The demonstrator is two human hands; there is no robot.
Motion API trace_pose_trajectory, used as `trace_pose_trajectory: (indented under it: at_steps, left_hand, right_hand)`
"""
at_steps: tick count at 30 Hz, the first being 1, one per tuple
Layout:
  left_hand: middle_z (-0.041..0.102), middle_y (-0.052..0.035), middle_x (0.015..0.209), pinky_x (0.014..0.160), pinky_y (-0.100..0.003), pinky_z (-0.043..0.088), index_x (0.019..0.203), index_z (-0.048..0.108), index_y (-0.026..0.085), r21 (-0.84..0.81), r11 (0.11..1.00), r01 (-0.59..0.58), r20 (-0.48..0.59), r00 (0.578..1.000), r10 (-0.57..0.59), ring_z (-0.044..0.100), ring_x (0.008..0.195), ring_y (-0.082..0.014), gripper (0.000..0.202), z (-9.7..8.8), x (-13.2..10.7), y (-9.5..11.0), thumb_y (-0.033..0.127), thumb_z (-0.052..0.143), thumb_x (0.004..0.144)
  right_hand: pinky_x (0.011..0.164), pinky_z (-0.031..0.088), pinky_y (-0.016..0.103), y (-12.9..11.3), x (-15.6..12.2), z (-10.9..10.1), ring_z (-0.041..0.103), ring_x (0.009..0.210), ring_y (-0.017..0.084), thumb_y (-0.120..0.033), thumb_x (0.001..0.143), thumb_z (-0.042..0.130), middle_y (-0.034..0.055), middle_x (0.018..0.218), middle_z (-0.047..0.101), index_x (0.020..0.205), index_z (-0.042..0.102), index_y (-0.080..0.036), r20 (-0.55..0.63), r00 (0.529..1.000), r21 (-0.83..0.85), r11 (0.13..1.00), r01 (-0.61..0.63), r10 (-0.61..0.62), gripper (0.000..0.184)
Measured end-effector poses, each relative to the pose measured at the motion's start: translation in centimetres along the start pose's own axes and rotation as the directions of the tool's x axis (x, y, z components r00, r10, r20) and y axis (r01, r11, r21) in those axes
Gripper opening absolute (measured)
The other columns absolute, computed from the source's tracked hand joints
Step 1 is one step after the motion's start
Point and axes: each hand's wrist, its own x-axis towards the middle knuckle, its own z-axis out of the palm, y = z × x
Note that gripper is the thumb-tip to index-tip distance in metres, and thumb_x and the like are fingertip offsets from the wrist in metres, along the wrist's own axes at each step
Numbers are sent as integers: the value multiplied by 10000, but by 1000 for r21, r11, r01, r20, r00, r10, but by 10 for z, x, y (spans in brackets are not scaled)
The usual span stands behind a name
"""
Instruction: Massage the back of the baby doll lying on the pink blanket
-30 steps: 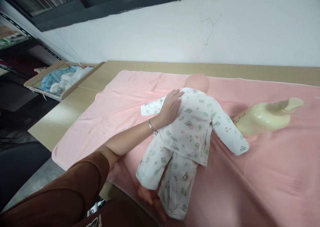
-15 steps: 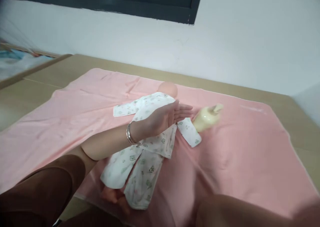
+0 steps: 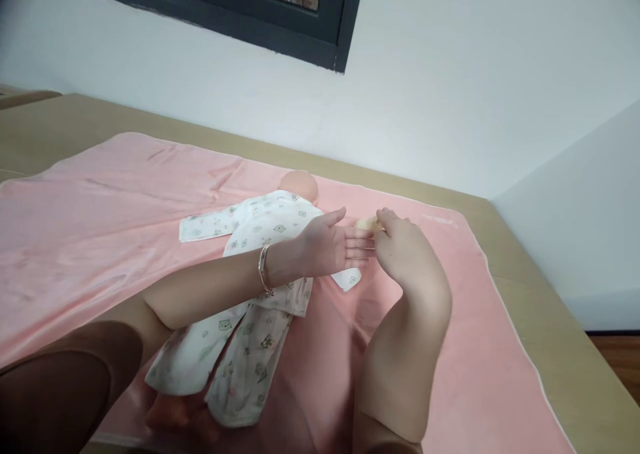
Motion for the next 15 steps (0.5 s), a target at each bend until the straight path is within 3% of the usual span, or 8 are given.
trace_pose_trajectory:
  at_steps: [6,10,15]
  left_hand:
    - [666,-226,1240,1078,-427,447,1166,645,45,-100,993,61,-29,997,-65,636,1193,-304,615,-1,-31,2,556,371,960]
    - [687,-219,1196,993,-397,505,1050,691,47,-126,992,25,-75,997,-34,681,1069,-283,417,1,-76,-3,386,491,912]
    - [697,-204,1185,916,-354,523,1012,714,43,-177,984,4,-88,996,-20,697,980,-249,359,3,-131,-12,271,471,876]
  right_hand:
    - [756,461,346,-29,4,7,660,925,277,-109,853,368,144,1007,705,1071,605,-144,63,985,-199,969,-145,161,324]
    - [728,419,339,-45,6,17,635,959,301,-109,880,355,179,975,680,1028,567,-119,15,983,-327,930,-169,184,259]
    - [646,362,321,-37,7,24,616,924,301,-137,881,354,156,935,665,1011,548,-134,-7,981,-341,922,-185,194,233]
